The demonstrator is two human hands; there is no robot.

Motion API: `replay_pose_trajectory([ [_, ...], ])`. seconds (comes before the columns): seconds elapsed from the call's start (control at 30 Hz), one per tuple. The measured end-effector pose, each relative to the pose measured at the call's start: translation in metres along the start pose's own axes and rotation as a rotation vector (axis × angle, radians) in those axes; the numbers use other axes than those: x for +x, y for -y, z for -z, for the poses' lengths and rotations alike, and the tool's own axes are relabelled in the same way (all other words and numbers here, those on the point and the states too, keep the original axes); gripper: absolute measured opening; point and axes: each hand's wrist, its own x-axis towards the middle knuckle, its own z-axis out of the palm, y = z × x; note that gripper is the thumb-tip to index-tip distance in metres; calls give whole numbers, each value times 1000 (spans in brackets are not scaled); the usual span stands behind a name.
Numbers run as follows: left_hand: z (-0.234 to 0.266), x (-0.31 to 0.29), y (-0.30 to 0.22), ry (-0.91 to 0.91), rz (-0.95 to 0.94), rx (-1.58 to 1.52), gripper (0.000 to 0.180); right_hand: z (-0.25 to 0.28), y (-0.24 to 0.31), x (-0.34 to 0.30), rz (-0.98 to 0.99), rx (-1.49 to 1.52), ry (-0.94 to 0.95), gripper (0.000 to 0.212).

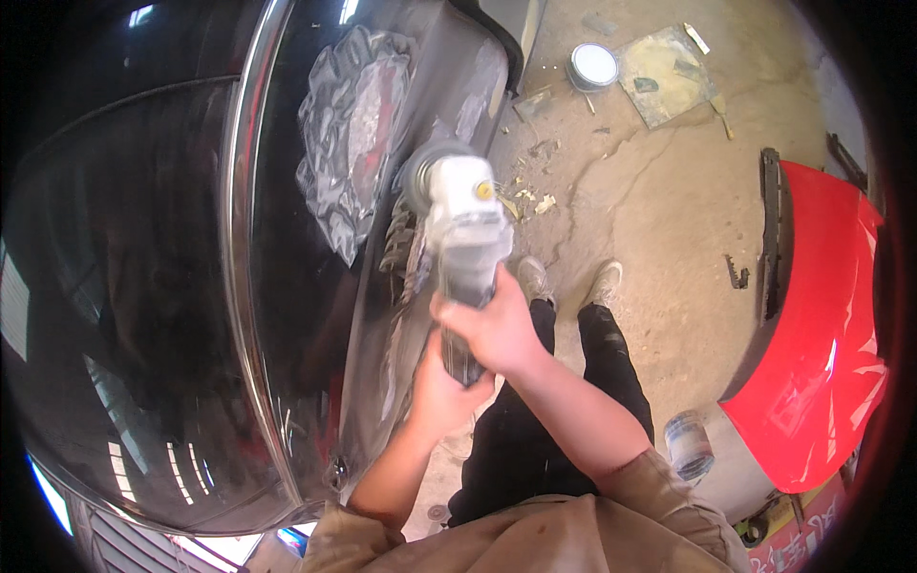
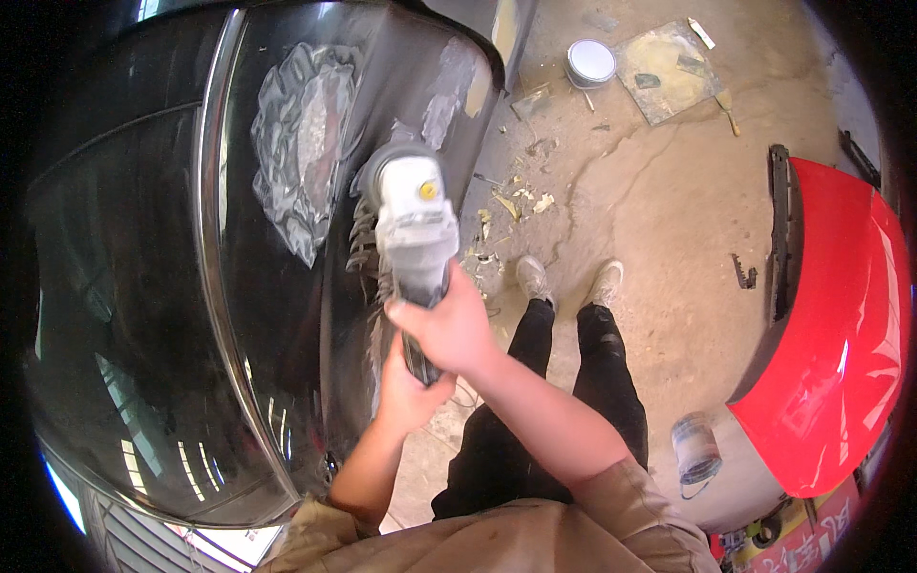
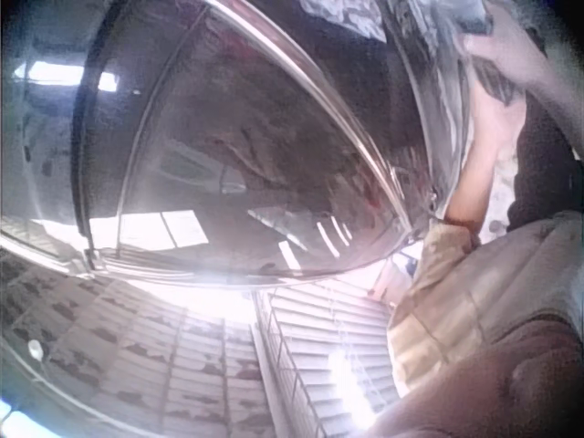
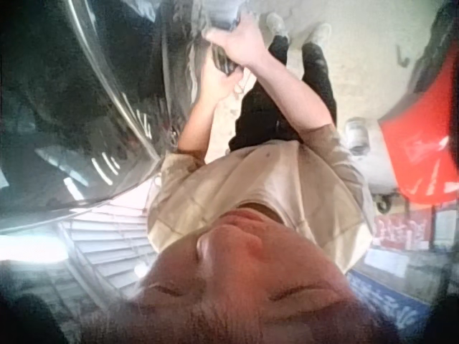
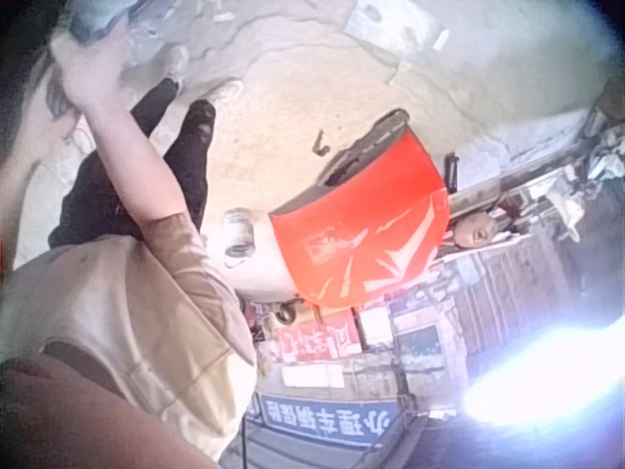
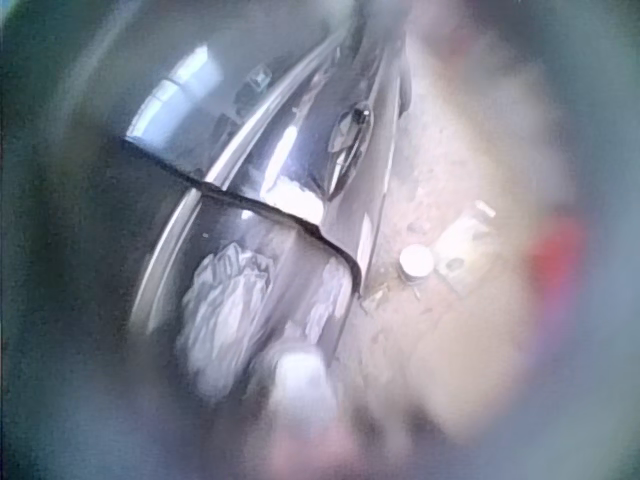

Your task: The person sands a filled area on the side of a black car using a sanding block, then switches to a power sander to continue smoothing the surface. The work is performed in a garage with other vehicles and tools visible.

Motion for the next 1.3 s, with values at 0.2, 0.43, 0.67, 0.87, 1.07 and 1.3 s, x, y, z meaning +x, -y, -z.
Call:
replay_pose_trajectory([
  [0.2, -9, -18, 7, 44, -107, -16, 87, -1, -11, -16, -108, -147, 72, 68],
  [0.43, -13, -28, 33, -18, -32, -110, 72, 3, -38, -19, -21, -74, 59, 62],
  [0.67, -25, -57, 48, -51, -24, -79, 77, 3, -56, -39, -92, -142, 128, 71],
  [0.87, -25, -63, 47, 14, 21, -108, 75, 3, -59, -43, -152, -245, 124, 71],
  [1.07, -19, -62, 45, -83, -40, -61, 65, 0, -62, -44, -52, -49, 87, 70],
  [1.3, -21, -71, 43, -9, 16, -90, 63, -2, -59, -50, -205, -249, 157, 69],
])
